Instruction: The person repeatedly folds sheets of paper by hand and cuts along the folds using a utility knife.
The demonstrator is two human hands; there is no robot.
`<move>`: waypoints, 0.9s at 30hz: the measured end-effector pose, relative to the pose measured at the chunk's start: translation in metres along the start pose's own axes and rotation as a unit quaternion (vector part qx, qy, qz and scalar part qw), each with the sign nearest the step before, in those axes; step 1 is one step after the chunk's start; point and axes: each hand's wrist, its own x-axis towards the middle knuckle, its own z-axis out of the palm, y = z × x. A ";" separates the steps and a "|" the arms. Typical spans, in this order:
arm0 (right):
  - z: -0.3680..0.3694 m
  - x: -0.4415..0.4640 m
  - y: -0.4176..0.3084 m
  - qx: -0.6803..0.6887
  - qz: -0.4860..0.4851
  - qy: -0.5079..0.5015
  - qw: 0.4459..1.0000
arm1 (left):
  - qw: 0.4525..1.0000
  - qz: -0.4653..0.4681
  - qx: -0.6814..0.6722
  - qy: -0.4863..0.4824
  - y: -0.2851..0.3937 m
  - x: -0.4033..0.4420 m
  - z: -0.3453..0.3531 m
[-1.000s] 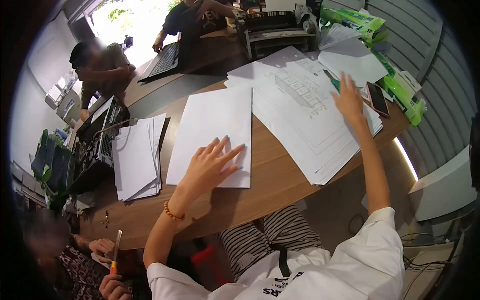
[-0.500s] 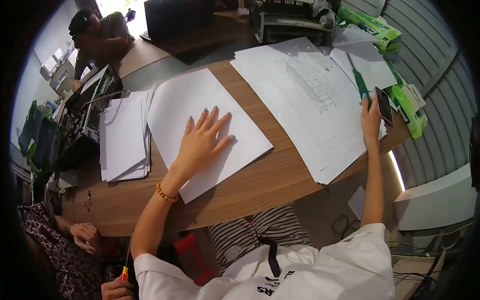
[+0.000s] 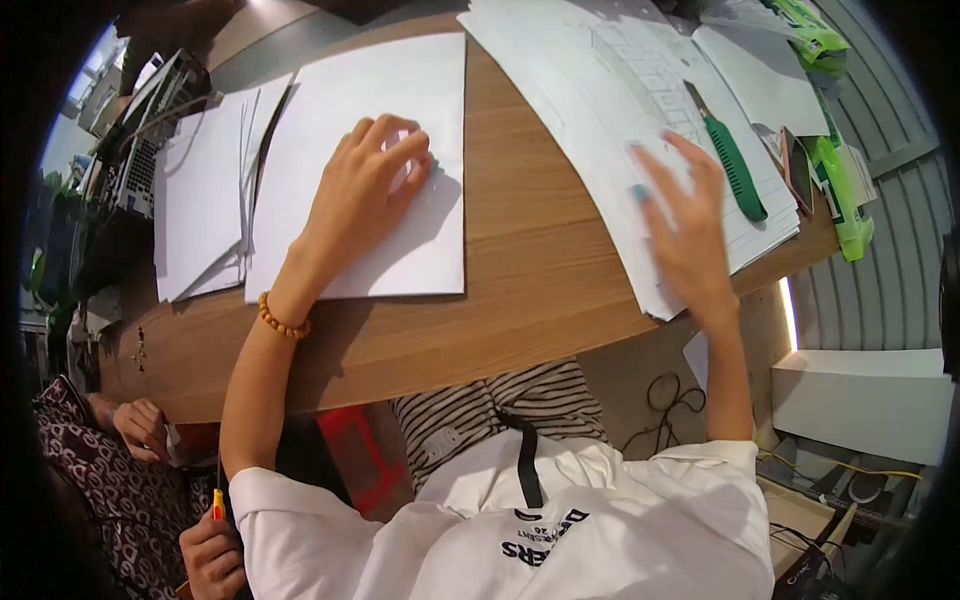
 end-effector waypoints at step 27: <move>0.001 -0.012 0.129 -0.133 0.228 -0.023 0.964 | 0.977 0.114 -0.102 -0.147 0.002 0.001 -0.014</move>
